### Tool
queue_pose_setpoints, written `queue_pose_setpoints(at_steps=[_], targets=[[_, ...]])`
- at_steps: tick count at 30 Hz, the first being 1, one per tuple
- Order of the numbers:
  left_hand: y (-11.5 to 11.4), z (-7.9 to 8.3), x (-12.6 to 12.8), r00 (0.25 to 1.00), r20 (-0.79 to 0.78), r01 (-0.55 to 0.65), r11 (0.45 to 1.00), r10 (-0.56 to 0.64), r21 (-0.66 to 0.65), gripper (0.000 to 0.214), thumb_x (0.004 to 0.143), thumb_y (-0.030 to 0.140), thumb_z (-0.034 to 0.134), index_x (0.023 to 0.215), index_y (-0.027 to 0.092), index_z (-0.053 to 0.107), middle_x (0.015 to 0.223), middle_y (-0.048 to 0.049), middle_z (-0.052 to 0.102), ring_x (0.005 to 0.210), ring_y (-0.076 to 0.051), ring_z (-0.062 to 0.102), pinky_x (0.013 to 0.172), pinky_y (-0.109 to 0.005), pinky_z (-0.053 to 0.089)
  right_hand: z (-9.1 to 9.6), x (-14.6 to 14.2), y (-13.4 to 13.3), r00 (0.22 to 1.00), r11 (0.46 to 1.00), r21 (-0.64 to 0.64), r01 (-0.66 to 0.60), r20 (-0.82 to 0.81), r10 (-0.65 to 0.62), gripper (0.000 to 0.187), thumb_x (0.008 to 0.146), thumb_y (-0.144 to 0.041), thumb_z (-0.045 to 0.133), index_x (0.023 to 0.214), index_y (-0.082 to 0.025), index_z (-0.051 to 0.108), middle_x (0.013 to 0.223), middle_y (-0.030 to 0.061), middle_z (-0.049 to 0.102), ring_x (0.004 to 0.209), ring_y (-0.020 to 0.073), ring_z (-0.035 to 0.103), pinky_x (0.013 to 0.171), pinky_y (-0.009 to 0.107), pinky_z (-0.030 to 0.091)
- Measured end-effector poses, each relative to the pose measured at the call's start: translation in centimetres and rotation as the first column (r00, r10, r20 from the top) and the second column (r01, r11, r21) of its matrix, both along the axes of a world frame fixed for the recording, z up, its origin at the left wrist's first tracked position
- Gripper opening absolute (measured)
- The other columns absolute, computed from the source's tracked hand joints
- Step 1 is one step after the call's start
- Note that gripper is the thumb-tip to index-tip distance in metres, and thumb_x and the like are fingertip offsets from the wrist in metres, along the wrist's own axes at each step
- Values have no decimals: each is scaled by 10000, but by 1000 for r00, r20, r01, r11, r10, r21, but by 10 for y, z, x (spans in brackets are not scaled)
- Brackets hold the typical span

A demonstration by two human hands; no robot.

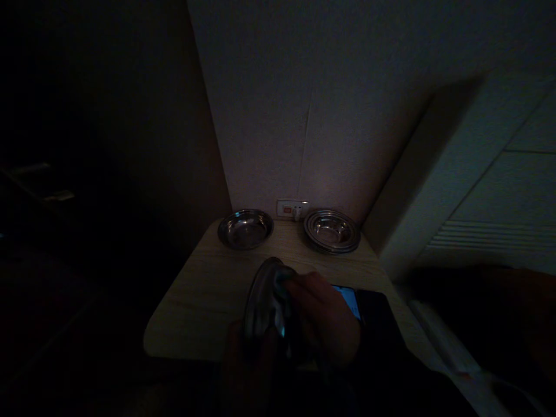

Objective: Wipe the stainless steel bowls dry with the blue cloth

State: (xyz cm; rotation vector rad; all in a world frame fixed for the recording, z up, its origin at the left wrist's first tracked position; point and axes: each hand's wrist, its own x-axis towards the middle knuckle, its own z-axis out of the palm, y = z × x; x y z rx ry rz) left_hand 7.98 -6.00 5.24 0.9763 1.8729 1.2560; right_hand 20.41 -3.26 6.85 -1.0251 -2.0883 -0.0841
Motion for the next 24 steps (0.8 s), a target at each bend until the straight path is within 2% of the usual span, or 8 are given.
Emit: queue_pose_setpoints(at_steps=[2,6,10,12,13,17,21,24], targets=[[-1,2,3,1000,-3,-21,1000,21,2,260,621,455,558,732,229,494,576,21,580,551,-173,552,538,-274,436,0,2,0,998,999,-5,39,-43,-39,263,909,-178,361,1036,-130,587,863,114,635,749,197,543,600,307,473],[-2,1,3,1000,-6,-6,999,6,33,264,605,456,570,724,232,502,573,19,573,537,-170,543,534,-278,441,-1,4,0,999,999,-25,-43,-2,43,253,907,-192,383,1064,-145,576,878,95,638,753,192,537,583,297,458],[-1,-2,0,997,-68,-37,999,38,21,311,580,478,593,746,230,504,604,0,590,556,-182,548,517,-286,429,0,3,-2,998,998,-13,57,-27,-57,253,915,-209,372,996,-143,603,834,96,641,718,192,534,580,306,460],[-1,-2,1,997,-76,-31,999,33,23,319,566,481,596,738,229,504,604,-2,590,554,-184,546,516,-290,426,0,3,-4,1000,1000,4,16,-22,-16,244,920,-237,382,998,-171,604,777,62,641,671,174,528,554,288,451],[-1,-2,1,998,-63,-16,1000,18,22,309,572,479,590,732,229,503,597,2,588,552,-182,546,519,-289,426,0,4,-4,1000,1000,-5,-22,-5,22,243,917,-241,388,1021,-180,599,812,64,644,703,176,539,577,289,463],[0,-1,4,1000,-9,-9,999,9,35,304,597,487,568,733,225,497,582,12,591,557,-184,564,537,-292,437,-4,4,-4,992,998,-1,61,-106,-61,256,891,-175,387,1039,-161,596,848,95,630,740,185,550,597,301,481],[0,-1,2,1000,6,-11,999,11,48,316,601,493,568,744,220,499,589,9,593,558,-186,569,540,-292,447,-12,-2,-5,991,1000,-19,8,-131,-10,231,884,-182,426,1042,-183,596,822,70,643,723,177,565,574,280,482],[2,-1,-2,1000,-10,-25,999,25,20,339,605,504,573,776,221,500,615,-1,603,573,-193,576,540,-294,450,-16,-7,-3,967,994,23,110,-234,-102,258,886,-150,386,1027,-171,601,841,92,637,744,180,578,614,296,503]])
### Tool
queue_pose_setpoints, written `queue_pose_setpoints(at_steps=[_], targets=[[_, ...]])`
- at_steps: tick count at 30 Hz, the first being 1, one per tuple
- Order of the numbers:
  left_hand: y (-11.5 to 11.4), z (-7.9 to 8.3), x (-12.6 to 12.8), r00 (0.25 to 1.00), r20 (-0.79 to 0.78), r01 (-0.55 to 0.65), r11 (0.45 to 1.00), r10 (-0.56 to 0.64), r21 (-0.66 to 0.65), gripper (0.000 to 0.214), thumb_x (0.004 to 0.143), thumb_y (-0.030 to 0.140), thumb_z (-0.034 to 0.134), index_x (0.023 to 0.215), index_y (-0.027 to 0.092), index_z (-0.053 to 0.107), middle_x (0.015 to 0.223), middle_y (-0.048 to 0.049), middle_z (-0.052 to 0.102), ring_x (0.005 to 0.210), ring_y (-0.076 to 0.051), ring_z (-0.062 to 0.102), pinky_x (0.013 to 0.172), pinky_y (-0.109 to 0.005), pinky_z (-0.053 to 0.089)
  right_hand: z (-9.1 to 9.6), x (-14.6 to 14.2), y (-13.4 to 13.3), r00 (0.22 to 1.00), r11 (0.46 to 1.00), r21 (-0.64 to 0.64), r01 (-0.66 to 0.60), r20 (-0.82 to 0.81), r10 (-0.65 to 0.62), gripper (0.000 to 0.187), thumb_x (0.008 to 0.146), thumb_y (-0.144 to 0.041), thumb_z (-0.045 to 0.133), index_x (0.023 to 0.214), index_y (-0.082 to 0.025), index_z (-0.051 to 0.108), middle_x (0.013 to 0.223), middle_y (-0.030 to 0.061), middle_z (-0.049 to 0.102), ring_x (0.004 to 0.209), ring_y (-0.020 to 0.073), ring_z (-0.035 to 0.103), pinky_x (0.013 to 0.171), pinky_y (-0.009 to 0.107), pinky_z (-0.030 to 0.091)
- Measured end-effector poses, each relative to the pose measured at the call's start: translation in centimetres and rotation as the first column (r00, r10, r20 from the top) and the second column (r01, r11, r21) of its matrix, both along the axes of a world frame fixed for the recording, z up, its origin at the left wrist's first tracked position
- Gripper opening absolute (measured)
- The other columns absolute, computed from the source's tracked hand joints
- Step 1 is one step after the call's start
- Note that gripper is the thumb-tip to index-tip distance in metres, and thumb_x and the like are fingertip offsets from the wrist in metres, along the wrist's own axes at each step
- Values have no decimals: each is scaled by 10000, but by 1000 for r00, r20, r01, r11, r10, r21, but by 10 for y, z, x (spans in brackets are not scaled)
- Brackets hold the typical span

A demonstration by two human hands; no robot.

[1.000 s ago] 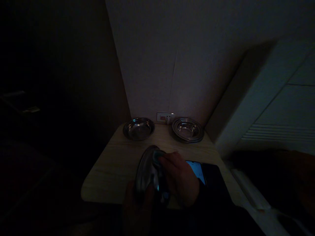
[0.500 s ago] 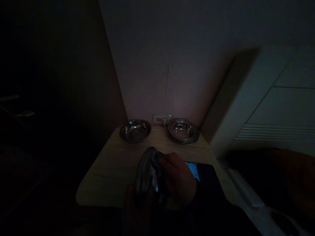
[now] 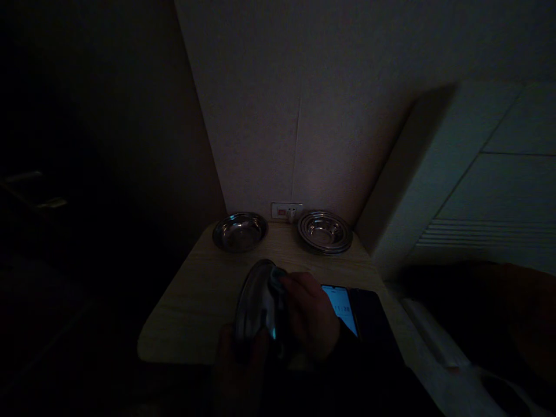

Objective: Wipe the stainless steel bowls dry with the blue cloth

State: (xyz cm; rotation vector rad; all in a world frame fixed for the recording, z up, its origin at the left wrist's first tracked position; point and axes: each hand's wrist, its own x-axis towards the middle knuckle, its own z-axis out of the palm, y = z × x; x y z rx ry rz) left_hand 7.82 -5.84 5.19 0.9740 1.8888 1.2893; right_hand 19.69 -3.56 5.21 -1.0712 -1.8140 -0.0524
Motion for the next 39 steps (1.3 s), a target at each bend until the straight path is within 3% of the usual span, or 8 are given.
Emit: queue_pose_setpoints(at_steps=[4,9,13,19,21,23,32,39], targets=[[1,1,-3,999,-23,33,999,-32,19,304,624,507,545,730,230,481,561,19,561,540,-183,552,533,-292,443,-5,-4,3,996,996,-15,-85,-6,85,231,886,-174,427,1048,-187,591,824,72,642,734,169,581,584,261,501],[2,-4,-8,999,-33,-6,1000,5,-5,343,598,518,561,753,218,499,604,-3,598,575,-201,571,563,-313,446,-8,-7,4,999,999,-40,0,-47,-2,236,880,-152,429,1042,-174,599,848,92,630,765,182,583,619,290,512],[4,-8,-15,996,-15,83,996,-84,-35,359,561,525,574,726,216,496,579,-11,598,544,-199,568,520,-306,450,-9,-11,1,996,997,0,-79,-33,79,234,891,-171,424,1048,-201,595,816,58,638,718,159,571,597,268,501],[5,-6,-8,998,41,52,997,-54,50,283,619,480,554,712,223,481,531,21,554,505,-175,545,505,-287,449,-7,-13,0,998,999,32,37,-52,-35,221,900,-178,411,978,-206,616,761,53,628,692,161,565,570,261,490],[5,-4,-7,998,27,61,997,-63,50,263,643,467,535,727,222,486,562,17,565,536,-176,556,530,-287,454,-4,-10,2,997,997,-6,-73,40,73,224,895,-198,423,1020,-202,609,779,54,632,693,163,558,566,264,488],[6,-3,-9,997,10,72,997,-73,8,318,622,497,550,760,215,502,622,-6,600,584,-191,581,547,-297,461,0,-6,5,996,999,-13,-51,71,52,261,887,-171,392,1026,-166,613,851,96,632,750,186,564,608,303,499],[5,-1,-6,972,-9,235,971,-236,-32,374,621,547,551,766,203,523,622,-32,633,576,-211,606,521,-309,478,10,11,5,992,996,-74,-46,116,54,255,861,-147,443,1055,-176,605,862,91,626,772,184,577,634,304,505],[5,-8,-7,958,-107,272,961,-266,46,368,697,549,495,786,209,605,693,-68,672,627,-226,633,565,-322,510,-13,15,-13,999,990,-141,8,-41,-14,274,870,-170,458,1105,-217,591,925,84,635,820,183,611,677,296,537]])
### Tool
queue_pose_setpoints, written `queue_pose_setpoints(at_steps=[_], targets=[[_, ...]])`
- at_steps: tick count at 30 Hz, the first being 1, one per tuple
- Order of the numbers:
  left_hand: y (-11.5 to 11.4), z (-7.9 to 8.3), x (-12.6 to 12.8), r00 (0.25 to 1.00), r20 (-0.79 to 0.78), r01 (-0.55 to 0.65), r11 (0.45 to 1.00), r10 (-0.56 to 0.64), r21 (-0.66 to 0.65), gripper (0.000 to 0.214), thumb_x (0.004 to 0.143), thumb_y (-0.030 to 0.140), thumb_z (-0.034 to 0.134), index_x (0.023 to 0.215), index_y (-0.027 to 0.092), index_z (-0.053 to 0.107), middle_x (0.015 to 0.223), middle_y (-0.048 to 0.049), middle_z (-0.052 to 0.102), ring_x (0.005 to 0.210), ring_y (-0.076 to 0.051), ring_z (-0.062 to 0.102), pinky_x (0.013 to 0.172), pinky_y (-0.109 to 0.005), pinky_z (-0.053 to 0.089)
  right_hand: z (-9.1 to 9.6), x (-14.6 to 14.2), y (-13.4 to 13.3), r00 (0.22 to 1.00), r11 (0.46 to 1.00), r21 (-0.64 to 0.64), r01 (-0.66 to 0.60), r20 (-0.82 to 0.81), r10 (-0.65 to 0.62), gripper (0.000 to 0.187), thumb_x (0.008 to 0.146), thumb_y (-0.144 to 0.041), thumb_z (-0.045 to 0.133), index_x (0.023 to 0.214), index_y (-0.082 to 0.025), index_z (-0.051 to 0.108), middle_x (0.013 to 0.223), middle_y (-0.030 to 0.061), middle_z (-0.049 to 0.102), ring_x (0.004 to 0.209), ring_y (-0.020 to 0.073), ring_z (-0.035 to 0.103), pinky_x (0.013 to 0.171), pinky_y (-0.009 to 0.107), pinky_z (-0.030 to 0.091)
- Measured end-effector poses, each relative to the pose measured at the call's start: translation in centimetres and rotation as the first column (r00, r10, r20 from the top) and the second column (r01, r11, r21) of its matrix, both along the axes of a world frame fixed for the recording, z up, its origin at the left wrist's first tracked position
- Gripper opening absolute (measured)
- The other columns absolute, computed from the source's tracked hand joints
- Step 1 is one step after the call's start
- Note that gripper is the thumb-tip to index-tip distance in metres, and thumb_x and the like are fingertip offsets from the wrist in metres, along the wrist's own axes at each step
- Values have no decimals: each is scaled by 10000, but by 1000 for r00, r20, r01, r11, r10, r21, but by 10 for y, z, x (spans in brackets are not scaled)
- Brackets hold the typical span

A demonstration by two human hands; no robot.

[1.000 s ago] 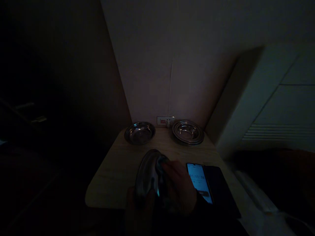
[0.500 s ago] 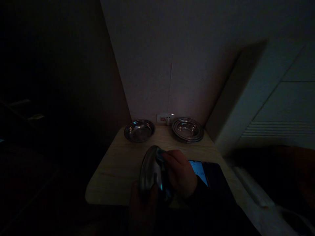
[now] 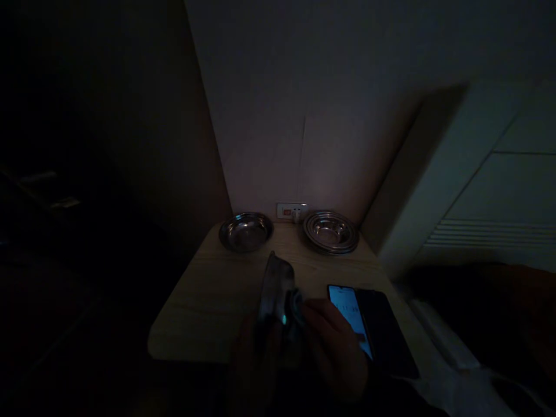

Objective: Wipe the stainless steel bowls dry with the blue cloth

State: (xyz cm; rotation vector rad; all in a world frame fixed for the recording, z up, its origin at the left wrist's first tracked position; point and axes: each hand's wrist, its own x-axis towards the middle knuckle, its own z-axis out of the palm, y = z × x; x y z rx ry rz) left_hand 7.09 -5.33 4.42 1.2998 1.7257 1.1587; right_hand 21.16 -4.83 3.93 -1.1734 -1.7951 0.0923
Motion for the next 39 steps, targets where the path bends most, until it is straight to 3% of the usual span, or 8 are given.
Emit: queue_pose_setpoints(at_steps=[3,7,14,23,27,32,35,39], targets=[[-13,-15,-1,995,-61,-77,994,82,77,330,745,486,462,847,229,643,924,-110,688,893,-268,636,754,-367,517,-2,1,-7,986,995,-50,82,-138,-88,256,875,-179,455,1081,-224,599,933,72,641,834,179,622,713,291,539],[-29,-32,-1,969,-180,-115,958,166,263,319,723,436,482,872,233,679,1146,-117,620,1197,-326,458,981,-451,389,2,-3,-10,972,992,-82,99,-208,-114,233,874,-187,468,1052,-235,610,934,53,648,843,166,628,712,260,541],[-27,-26,-3,989,-70,-119,977,133,175,377,758,458,428,940,242,676,1052,-91,668,1004,-291,603,802,-406,524,-6,-9,-22,957,982,-94,162,-228,-180,248,889,-228,461,1097,-249,596,1043,54,638,949,177,613,775,272,529],[-31,-27,-9,995,-39,-87,983,94,161,349,686,432,522,903,225,700,1133,-69,641,1125,-307,531,1006,-438,378,6,-3,-21,918,968,-238,73,-364,-159,216,894,-213,442,1042,-236,597,954,31,662,846,158,635,747,254,526],[-22,-25,-8,998,21,-64,998,64,-18,364,734,442,520,956,203,683,1058,-71,678,997,-271,615,836,-361,515,2,1,-15,948,975,-114,192,-237,-214,228,857,-205,517,1068,-244,594,954,34,643,855,165,622,727,261,525],[-22,-32,-13,1000,-8,-8,999,9,53,371,765,411,530,1046,206,659,1108,-71,657,1000,-246,619,814,-296,529,7,-4,-5,949,942,139,307,28,-313,299,840,-157,526,1124,-222,596,944,85,575,843,195,567,696,328,514],[-21,-40,-24,996,-11,94,995,-94,36,352,755,406,547,1023,215,672,1064,-62,678,954,-241,640,789,-311,543,13,-18,-10,952,957,150,249,144,-270,309,845,-156,489,1136,-185,588,964,114,560,849,219,550,670,361,518],[-19,-43,-36,994,-22,104,992,-103,66,324,595,417,684,861,235,719,1087,-60,669,1047,-290,590,929,-376,464,12,-32,-27,970,987,56,148,187,-156,339,862,-172,426,1173,-142,555,1055,148,523,916,232,551,692,357,531]])
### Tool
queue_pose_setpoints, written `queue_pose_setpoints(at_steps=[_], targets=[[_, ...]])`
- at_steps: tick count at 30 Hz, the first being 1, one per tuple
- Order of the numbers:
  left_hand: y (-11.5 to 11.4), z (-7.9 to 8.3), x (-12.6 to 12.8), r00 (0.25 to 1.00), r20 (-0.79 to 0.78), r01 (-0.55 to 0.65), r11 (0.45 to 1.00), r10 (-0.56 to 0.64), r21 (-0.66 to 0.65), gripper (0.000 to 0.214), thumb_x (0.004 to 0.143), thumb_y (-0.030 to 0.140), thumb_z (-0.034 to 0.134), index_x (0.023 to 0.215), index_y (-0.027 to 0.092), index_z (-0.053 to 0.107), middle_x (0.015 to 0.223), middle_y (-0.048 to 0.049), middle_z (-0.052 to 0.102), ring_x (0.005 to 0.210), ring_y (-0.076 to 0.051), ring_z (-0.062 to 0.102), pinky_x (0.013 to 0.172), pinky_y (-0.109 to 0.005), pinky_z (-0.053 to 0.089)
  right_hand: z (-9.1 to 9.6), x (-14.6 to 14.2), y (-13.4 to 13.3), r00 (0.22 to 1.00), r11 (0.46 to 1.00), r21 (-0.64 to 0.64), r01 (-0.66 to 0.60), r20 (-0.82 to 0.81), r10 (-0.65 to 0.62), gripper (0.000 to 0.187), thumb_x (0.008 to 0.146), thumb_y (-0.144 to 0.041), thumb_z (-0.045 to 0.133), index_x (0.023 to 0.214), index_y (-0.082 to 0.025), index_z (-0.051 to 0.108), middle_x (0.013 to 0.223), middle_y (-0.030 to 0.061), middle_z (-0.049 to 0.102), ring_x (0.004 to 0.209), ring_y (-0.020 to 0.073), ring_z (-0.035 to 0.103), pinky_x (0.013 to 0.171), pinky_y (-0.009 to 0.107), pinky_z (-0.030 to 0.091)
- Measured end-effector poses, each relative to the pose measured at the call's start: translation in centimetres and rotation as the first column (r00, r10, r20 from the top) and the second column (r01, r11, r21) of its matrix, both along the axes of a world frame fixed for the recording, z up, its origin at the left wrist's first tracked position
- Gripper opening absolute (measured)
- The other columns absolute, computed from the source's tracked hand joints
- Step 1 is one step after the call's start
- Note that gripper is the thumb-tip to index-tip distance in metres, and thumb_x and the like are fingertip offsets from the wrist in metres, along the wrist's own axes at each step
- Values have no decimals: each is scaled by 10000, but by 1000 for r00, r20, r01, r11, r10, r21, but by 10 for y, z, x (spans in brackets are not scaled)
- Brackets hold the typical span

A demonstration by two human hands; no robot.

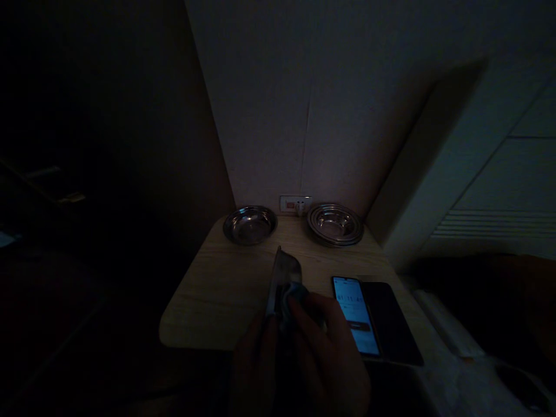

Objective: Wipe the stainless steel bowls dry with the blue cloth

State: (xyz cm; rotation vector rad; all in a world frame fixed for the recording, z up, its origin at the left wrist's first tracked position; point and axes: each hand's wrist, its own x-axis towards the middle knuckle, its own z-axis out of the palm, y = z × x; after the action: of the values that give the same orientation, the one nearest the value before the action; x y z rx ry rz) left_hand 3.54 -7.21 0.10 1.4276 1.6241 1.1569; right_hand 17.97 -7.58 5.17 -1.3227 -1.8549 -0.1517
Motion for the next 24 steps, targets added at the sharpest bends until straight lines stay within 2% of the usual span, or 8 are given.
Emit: queue_pose_setpoints(at_steps=[2,6,8,12,15,18,21,24], targets=[[1,3,0,1000,24,2,1000,-2,-24,339,622,432,661,890,232,713,1087,-64,669,1041,-281,594,928,-374,460,-3,-1,-6,1000,1000,-22,-2,10,2,322,870,-183,427,1161,-158,562,1056,139,522,917,224,556,703,346,528],[6,14,6,998,55,5,995,0,-99,365,763,462,519,943,191,684,1001,-85,696,916,-239,646,816,-340,517,-1,3,-1,998,998,47,31,46,-33,237,867,-191,479,1069,-187,602,960,101,575,848,211,552,667,330,504],[8,21,10,998,57,14,994,-8,-112,358,753,460,534,928,186,685,996,-91,695,905,-240,648,795,-328,522,6,6,10,997,996,84,22,68,-28,206,864,-193,494,1031,-186,615,920,90,599,808,208,545,648,331,488],[10,33,18,996,87,17,993,-7,-117,413,733,489,514,911,159,686,945,-109,704,864,-253,656,757,-339,532,18,6,26,997,998,68,9,72,-14,214,884,-208,458,1014,-166,622,893,96,621,782,207,540,645,334,469],[12,38,21,997,77,5,995,2,-99,467,735,524,457,869,143,691,928,-128,706,847,-263,660,754,-358,533,18,3,23,996,996,83,-40,82,33,233,903,-190,414,986,-154,629,848,89,634,747,192,533,613,308,451],[14,40,21,999,42,-5,997,8,-79,457,717,534,468,825,154,698,886,-125,713,810,-264,665,734,-356,536,16,4,19,989,989,104,-105,113,93,235,912,-191,405,971,-169,631,844,70,645,740,181,525,609,299,432],[16,41,20,999,45,-5,997,9,-80,422,730,518,480,833,168,694,883,-110,713,809,-251,663,714,-330,537,17,6,24,989,990,98,-99,122,87,263,921,-231,386,1001,-154,625,900,89,646,776,197,519,627,320,421],[18,43,17,996,77,53,995,-46,-85,422,751,508,461,849,169,691,871,-100,713,801,-236,661,700,-310,536,21,5,31,987,985,130,-112,133,95,267,927,-221,378,974,-160,633,872,67,654,772,190,510,632,322,396]])
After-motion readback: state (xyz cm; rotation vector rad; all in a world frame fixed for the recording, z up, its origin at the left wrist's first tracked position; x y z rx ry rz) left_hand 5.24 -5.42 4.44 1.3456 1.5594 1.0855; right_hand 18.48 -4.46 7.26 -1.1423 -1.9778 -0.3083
